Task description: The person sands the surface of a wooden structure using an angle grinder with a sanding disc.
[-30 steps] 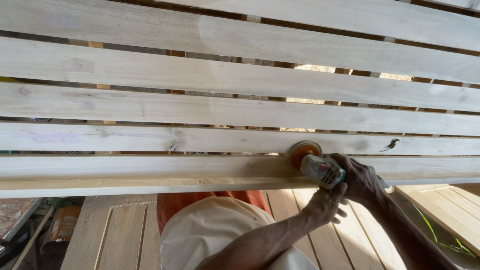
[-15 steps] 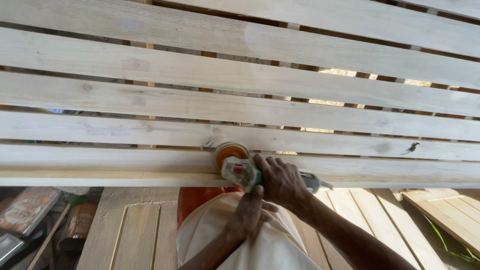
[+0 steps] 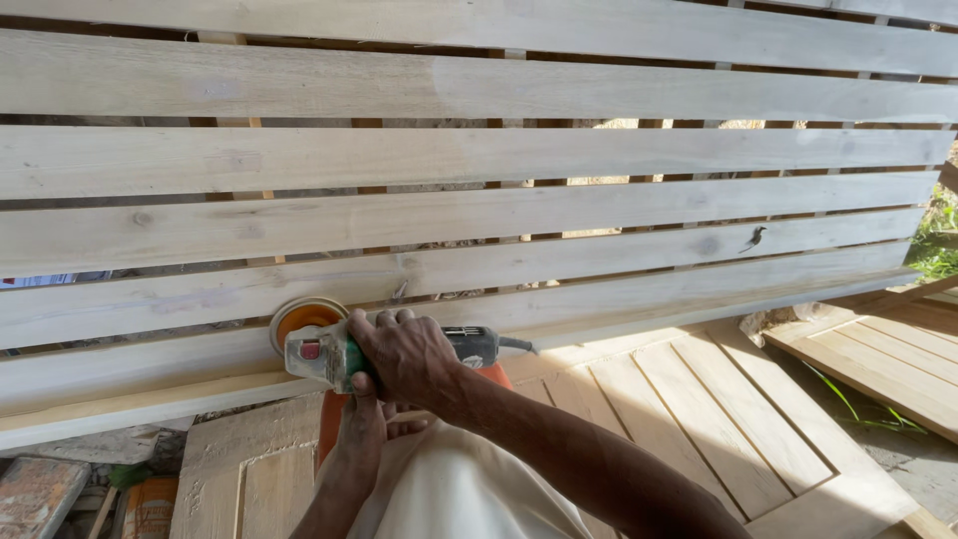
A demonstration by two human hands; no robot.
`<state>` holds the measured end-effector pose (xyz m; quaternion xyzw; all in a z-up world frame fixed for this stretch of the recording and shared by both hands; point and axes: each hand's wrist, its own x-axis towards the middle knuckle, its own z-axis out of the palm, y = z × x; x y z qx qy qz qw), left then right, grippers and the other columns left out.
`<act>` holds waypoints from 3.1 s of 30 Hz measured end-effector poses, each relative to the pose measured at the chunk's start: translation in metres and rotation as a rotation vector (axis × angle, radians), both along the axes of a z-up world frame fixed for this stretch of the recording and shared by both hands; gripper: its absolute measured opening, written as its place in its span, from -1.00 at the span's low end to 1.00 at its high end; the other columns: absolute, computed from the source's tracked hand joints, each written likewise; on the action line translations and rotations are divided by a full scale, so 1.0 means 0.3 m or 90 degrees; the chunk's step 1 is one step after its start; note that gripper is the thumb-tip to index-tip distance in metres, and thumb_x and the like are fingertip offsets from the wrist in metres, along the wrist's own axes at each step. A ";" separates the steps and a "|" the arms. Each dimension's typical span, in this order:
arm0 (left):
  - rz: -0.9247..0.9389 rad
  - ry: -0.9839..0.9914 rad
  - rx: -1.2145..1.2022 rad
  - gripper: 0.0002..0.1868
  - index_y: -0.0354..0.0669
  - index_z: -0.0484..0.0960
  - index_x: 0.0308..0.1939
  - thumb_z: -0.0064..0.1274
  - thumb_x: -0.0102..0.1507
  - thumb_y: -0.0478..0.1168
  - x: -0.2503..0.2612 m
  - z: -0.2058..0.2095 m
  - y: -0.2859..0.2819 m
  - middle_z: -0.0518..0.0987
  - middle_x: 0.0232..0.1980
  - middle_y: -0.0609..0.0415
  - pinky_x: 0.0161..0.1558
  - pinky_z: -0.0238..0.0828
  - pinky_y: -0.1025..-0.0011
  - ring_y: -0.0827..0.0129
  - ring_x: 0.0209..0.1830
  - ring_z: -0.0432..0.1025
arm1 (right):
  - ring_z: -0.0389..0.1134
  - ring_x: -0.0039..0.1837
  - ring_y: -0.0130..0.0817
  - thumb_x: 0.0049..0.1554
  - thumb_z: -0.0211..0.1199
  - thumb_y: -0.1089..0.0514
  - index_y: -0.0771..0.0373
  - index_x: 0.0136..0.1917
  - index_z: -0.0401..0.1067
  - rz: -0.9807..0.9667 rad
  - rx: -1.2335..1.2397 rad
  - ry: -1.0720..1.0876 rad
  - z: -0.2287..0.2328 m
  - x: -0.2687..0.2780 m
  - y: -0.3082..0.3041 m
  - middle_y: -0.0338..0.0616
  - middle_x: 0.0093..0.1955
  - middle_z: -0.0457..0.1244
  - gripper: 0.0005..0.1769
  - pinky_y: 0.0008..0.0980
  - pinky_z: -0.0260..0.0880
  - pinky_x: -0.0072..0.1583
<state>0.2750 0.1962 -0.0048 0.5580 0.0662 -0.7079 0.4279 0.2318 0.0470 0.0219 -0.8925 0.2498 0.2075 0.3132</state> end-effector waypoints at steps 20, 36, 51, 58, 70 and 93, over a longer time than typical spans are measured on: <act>-0.225 0.139 -0.167 0.05 -0.20 0.03 0.50 -0.18 0.23 0.50 -0.494 -0.001 -0.420 0.55 0.18 -0.27 -0.33 0.65 0.35 0.23 -0.23 0.61 | 0.50 -0.06 -0.04 -0.26 0.58 -0.11 0.16 0.27 0.27 -0.264 -0.120 0.088 0.107 -0.624 -0.302 -0.06 -0.02 0.43 -0.09 -0.10 0.51 -0.10; 0.071 0.030 -0.095 0.25 -0.45 0.12 0.48 -0.22 0.16 0.63 -0.101 -0.114 -0.132 0.47 0.22 -0.43 -0.04 0.69 0.22 0.03 0.05 0.55 | 0.40 -0.13 -0.09 -0.07 0.54 0.04 0.33 0.29 0.18 -0.093 0.036 0.089 0.035 -0.080 -0.162 0.10 -0.07 0.35 -0.19 -0.19 0.52 -0.24; 0.030 -0.017 -0.269 0.23 -0.21 -0.18 0.58 -0.04 0.16 0.51 -0.352 0.078 -0.527 0.21 0.48 -0.33 0.01 0.65 0.15 -0.05 0.40 0.32 | 0.50 -0.26 -0.25 0.01 0.47 -0.18 0.19 0.33 0.17 -0.332 -0.018 0.177 0.094 -0.444 -0.378 -0.07 -0.13 0.44 -0.20 -0.29 0.52 -0.31; 0.196 -0.078 -0.130 0.19 -0.19 -0.02 0.57 -0.13 0.13 0.54 -0.058 0.003 -0.268 0.22 0.50 -0.29 0.31 0.45 -0.04 -0.04 0.48 0.27 | 0.43 -0.15 -0.09 0.01 0.48 0.03 0.38 0.28 0.16 -0.139 0.071 0.063 0.038 -0.043 -0.209 0.13 -0.04 0.35 -0.25 -0.19 0.52 -0.27; 0.106 -0.052 -0.260 0.05 -0.24 0.09 0.50 0.04 0.19 0.38 -0.250 0.047 -0.589 0.32 0.45 -0.26 0.45 0.27 -0.01 -0.01 0.49 0.25 | 0.47 -0.31 -0.15 0.00 0.45 0.00 0.25 0.32 0.10 -0.394 0.006 0.128 0.059 -0.340 -0.406 0.04 -0.12 0.41 -0.22 -0.25 0.51 -0.36; 0.122 -0.136 -0.181 0.12 -0.15 0.05 0.54 0.05 0.13 0.43 -0.123 -0.006 -0.521 0.34 0.43 -0.12 0.33 0.43 0.19 0.16 0.44 0.31 | 0.50 -0.25 -0.03 -0.11 0.51 -0.09 0.22 0.39 0.03 -0.371 0.109 0.084 0.059 -0.199 -0.375 0.09 -0.10 0.40 -0.01 -0.11 0.59 -0.27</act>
